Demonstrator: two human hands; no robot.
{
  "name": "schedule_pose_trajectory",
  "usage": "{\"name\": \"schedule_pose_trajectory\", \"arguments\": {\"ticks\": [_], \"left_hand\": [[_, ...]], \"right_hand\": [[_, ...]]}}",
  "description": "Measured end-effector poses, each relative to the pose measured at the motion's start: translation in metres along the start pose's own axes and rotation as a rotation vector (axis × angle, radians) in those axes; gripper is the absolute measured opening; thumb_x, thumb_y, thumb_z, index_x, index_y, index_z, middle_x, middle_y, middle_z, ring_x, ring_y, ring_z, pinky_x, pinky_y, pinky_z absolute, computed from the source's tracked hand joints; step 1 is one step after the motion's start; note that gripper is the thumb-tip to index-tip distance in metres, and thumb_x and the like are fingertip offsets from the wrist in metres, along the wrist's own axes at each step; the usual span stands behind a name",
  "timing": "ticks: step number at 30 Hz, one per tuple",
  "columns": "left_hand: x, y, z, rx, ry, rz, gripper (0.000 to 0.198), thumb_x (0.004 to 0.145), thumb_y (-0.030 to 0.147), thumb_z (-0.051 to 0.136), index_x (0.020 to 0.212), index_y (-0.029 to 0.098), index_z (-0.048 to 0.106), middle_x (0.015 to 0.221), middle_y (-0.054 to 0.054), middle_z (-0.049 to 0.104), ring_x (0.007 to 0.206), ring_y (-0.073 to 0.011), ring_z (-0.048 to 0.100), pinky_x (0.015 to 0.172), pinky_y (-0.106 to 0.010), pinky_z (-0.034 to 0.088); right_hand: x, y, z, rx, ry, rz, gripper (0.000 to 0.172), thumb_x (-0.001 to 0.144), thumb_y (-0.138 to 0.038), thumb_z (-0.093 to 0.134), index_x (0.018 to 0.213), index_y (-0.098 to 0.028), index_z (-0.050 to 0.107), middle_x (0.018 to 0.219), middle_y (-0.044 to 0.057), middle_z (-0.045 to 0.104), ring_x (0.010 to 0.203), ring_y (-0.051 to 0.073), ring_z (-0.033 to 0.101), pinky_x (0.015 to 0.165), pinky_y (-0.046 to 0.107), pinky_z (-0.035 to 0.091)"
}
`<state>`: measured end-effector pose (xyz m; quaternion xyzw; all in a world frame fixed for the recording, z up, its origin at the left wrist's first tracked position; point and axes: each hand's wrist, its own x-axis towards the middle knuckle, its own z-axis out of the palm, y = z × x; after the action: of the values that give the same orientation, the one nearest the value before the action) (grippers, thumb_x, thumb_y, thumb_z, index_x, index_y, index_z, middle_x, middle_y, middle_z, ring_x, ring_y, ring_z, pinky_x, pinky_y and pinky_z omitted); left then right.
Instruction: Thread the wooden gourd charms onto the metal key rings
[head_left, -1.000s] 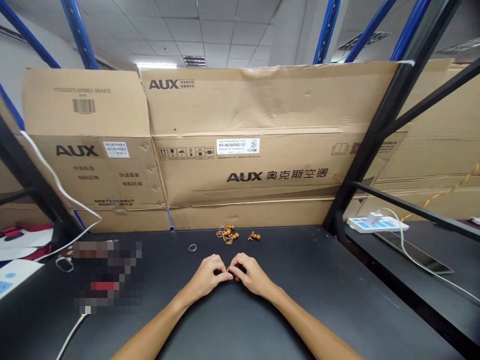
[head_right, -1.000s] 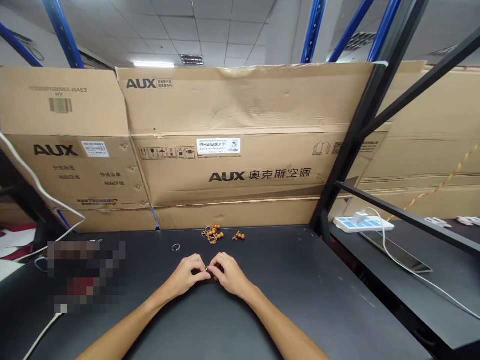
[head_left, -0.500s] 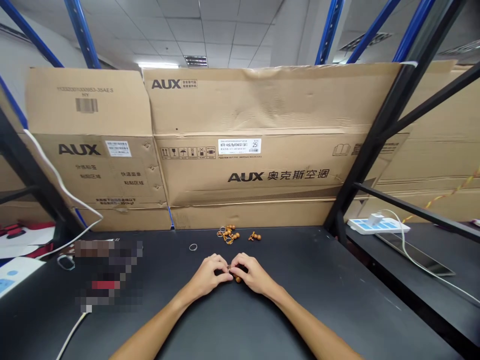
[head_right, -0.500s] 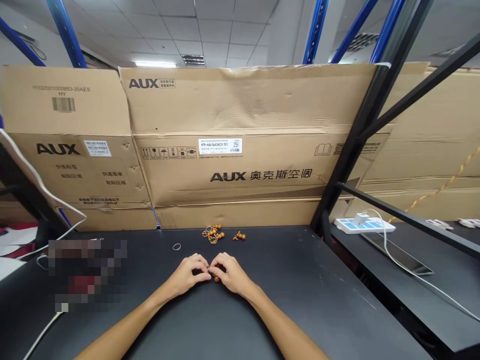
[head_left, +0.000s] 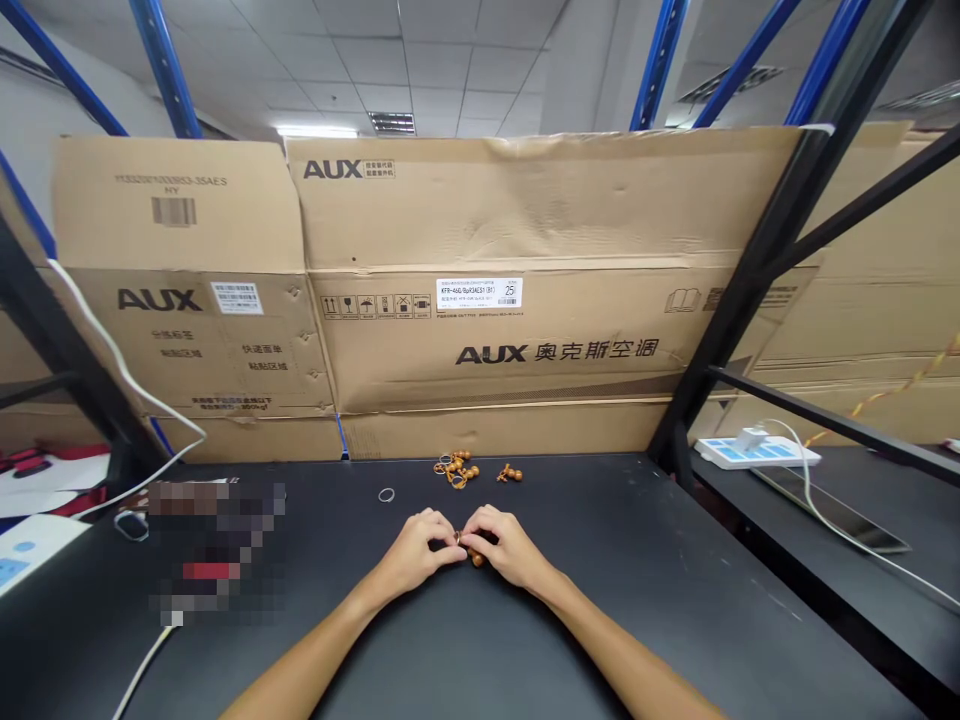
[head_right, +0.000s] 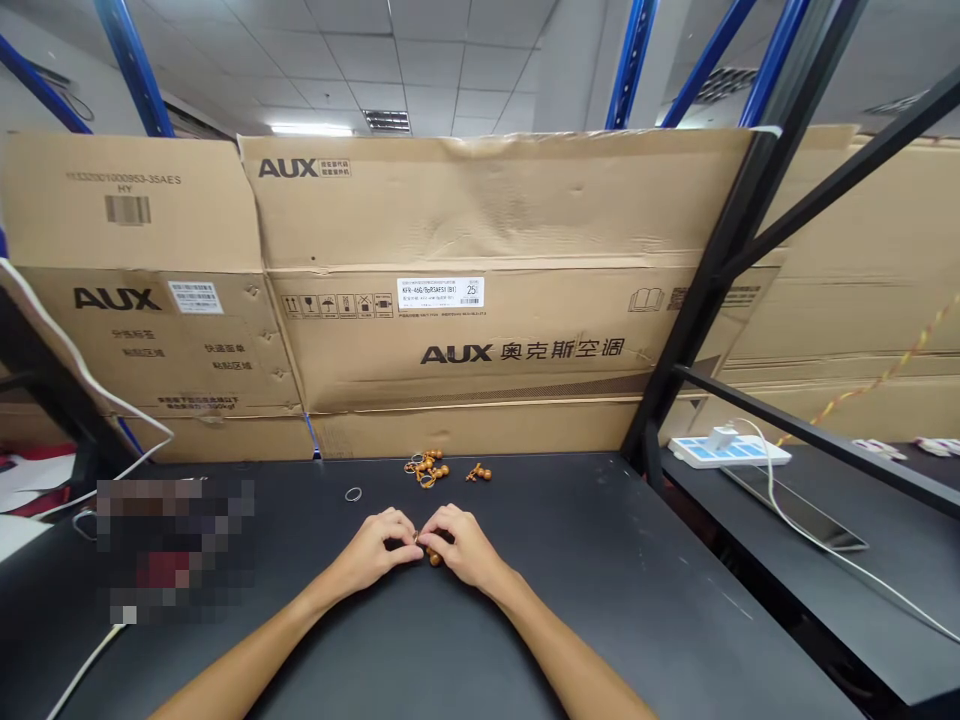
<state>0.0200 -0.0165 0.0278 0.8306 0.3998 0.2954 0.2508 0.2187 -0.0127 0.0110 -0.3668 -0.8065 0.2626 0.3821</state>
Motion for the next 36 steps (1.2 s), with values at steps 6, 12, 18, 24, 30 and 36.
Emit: {"name": "schedule_pose_trajectory", "arguments": {"ticks": [6, 12, 18, 24, 30, 36], "left_hand": [[0.000, 0.002, -0.001, -0.006, -0.007, 0.013, 0.020, 0.082, 0.038, 0.066, 0.070, 0.023, 0.073, 0.081, 0.000, 0.068, 0.081, -0.0165, 0.059, 0.080, -0.029, 0.041], [-0.001, -0.001, -0.001, 0.004, -0.028, 0.034, 0.016, 0.082, 0.035, 0.066, 0.072, 0.024, 0.073, 0.090, -0.001, 0.069, 0.087, -0.0174, 0.059, 0.086, -0.032, 0.041], [-0.001, 0.001, 0.000, 0.031, 0.018, 0.013, 0.020, 0.082, 0.032, 0.064, 0.066, 0.022, 0.069, 0.099, -0.001, 0.066, 0.093, -0.0179, 0.058, 0.087, -0.032, 0.042], [-0.001, -0.001, 0.001, 0.070, 0.065, -0.011, 0.025, 0.087, 0.031, 0.056, 0.067, 0.020, 0.065, 0.101, -0.004, 0.063, 0.095, -0.0190, 0.057, 0.089, -0.035, 0.043], [-0.002, -0.005, 0.003, 0.078, 0.070, 0.023, 0.020, 0.090, 0.027, 0.049, 0.077, 0.020, 0.064, 0.104, -0.006, 0.061, 0.098, -0.0197, 0.056, 0.092, -0.037, 0.042], [-0.002, -0.006, 0.005, 0.109, 0.071, 0.004, 0.024, 0.087, 0.032, 0.056, 0.066, 0.019, 0.059, 0.106, -0.005, 0.059, 0.099, -0.0207, 0.054, 0.093, -0.038, 0.043]], "right_hand": [[0.000, -0.002, -0.002, -0.010, -0.007, 0.011, 0.018, 0.089, -0.031, 0.057, 0.078, -0.022, 0.067, 0.076, 0.001, 0.066, 0.076, 0.016, 0.057, 0.072, 0.028, 0.044], [0.001, -0.001, -0.002, -0.035, 0.001, 0.027, 0.020, 0.091, -0.031, 0.054, 0.077, -0.022, 0.065, 0.077, 0.001, 0.065, 0.076, 0.016, 0.056, 0.072, 0.028, 0.043], [0.001, 0.001, 0.000, -0.117, 0.040, 0.002, 0.018, 0.091, -0.028, 0.053, 0.075, -0.021, 0.060, 0.080, 0.001, 0.064, 0.080, 0.017, 0.054, 0.076, 0.030, 0.042], [-0.002, -0.009, -0.004, -0.183, 0.019, -0.057, 0.015, 0.091, -0.029, 0.053, 0.079, -0.021, 0.058, 0.084, 0.002, 0.060, 0.083, 0.017, 0.053, 0.080, 0.033, 0.042], [-0.003, -0.003, -0.003, -0.389, 0.009, -0.073, 0.012, 0.079, -0.027, 0.066, 0.086, -0.021, 0.059, 0.093, 0.003, 0.056, 0.086, 0.019, 0.052, 0.080, 0.033, 0.043], [-0.001, 0.005, -0.005, -0.401, -0.002, -0.036, 0.013, 0.088, -0.017, 0.050, 0.090, -0.022, 0.061, 0.089, 0.004, 0.060, 0.084, 0.019, 0.053, 0.075, 0.032, 0.043]]}}
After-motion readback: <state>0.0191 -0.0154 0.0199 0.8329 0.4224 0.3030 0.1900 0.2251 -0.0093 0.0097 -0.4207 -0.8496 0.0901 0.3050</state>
